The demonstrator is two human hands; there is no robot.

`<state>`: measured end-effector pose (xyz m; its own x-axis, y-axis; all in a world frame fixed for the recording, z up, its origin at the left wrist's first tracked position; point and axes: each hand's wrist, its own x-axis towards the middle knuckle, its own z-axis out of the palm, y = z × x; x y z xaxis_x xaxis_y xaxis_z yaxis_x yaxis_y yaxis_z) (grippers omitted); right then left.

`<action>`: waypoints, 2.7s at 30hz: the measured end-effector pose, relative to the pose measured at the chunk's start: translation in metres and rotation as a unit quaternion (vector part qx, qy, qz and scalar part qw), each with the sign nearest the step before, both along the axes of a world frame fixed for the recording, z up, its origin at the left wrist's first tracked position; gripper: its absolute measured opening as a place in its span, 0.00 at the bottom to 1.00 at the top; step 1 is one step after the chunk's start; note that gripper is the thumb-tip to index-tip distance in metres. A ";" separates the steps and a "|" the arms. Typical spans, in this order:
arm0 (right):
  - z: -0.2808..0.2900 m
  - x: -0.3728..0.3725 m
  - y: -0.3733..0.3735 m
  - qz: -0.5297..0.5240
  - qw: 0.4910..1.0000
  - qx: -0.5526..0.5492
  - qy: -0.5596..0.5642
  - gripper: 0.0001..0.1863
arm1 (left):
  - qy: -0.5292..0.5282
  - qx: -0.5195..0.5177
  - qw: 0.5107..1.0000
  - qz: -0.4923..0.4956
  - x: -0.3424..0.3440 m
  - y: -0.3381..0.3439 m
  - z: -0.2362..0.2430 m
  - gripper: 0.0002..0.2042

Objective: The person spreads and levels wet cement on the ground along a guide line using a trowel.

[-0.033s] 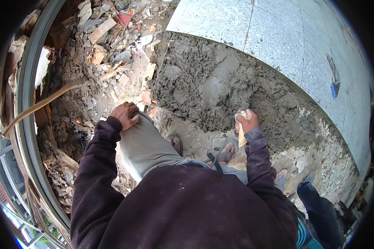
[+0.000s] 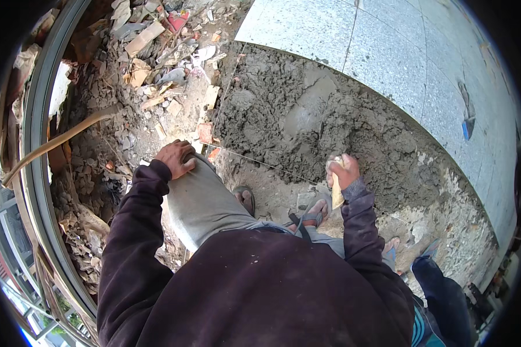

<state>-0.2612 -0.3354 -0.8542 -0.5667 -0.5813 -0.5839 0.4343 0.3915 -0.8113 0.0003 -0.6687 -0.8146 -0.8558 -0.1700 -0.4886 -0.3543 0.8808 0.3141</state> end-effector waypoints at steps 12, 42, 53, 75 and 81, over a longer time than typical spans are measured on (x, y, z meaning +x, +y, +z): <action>-0.042 -0.039 -0.010 0.177 0.879 0.003 -0.442 0.10 | 0.018 0.022 0.999 0.022 0.009 -0.010 -0.005 0.15; -0.051 0.006 0.015 0.579 0.598 0.507 0.225 0.18 | 0.062 0.093 0.993 -0.030 -0.026 -0.032 -0.039 0.17; 0.036 -0.143 0.217 0.238 0.624 0.713 0.214 0.15 | 0.066 0.109 0.992 -0.019 -0.044 -0.003 -0.016 0.13; -0.092 -0.116 0.253 -0.008 0.784 0.605 0.140 0.28 | 0.011 0.001 0.999 0.038 -0.042 0.032 0.011 0.12; -0.118 -0.090 0.232 0.015 0.822 0.528 0.215 0.30 | 0.009 -0.010 1.000 0.003 -0.074 0.040 0.000 0.13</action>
